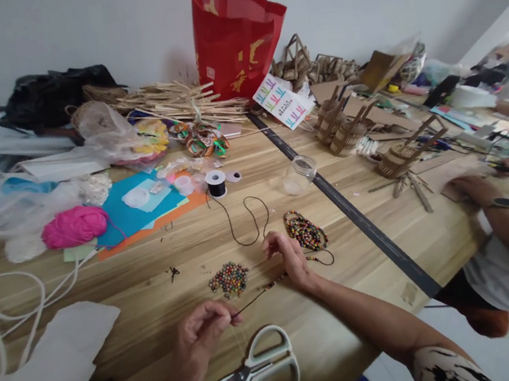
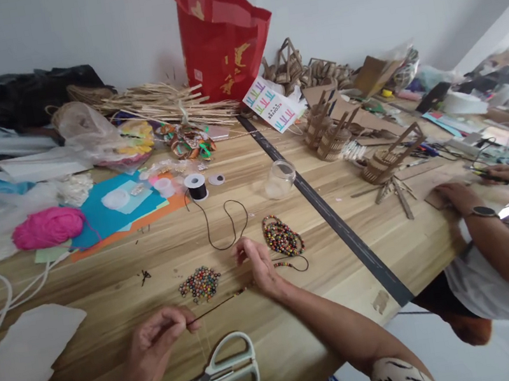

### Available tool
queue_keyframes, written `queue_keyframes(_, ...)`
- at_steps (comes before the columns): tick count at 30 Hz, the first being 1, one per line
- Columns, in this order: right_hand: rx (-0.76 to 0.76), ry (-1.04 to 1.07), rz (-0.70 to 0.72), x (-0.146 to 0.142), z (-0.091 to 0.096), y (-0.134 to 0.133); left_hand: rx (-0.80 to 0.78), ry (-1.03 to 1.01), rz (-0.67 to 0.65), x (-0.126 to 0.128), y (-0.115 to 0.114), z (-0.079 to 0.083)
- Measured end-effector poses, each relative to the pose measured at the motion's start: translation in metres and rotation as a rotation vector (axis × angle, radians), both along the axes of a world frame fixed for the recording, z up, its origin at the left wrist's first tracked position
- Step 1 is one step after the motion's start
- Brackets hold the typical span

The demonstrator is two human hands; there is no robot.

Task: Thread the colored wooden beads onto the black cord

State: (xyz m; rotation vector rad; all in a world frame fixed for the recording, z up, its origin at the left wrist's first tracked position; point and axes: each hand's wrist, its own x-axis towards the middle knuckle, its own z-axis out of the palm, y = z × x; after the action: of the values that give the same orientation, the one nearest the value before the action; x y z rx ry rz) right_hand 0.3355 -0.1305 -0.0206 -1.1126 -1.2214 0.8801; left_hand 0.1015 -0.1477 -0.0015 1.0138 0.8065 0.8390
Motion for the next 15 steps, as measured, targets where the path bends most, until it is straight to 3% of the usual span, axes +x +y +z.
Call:
queue_keyframes(3, -0.058, 0.132, -0.015, 0.003, 0.001, 0.002, 0.035, -0.006, -0.045, 0.002, 0.000, 0.005)
queue_keyframes(6, -0.069, 0.105, 0.029, 0.002, 0.012, -0.003, 0.089, 0.074, -0.068, 0.003, 0.001, 0.006)
queue_keyframes(11, -0.002, -0.181, 0.253, -0.009, 0.032, -0.024, 0.299, 0.283, -0.085, 0.002, 0.005, 0.000)
queue_keyframes(15, 0.141, -0.447, 0.487, -0.019, 0.032, -0.034, 0.405, 0.368, -0.074, 0.001, 0.006, -0.004)
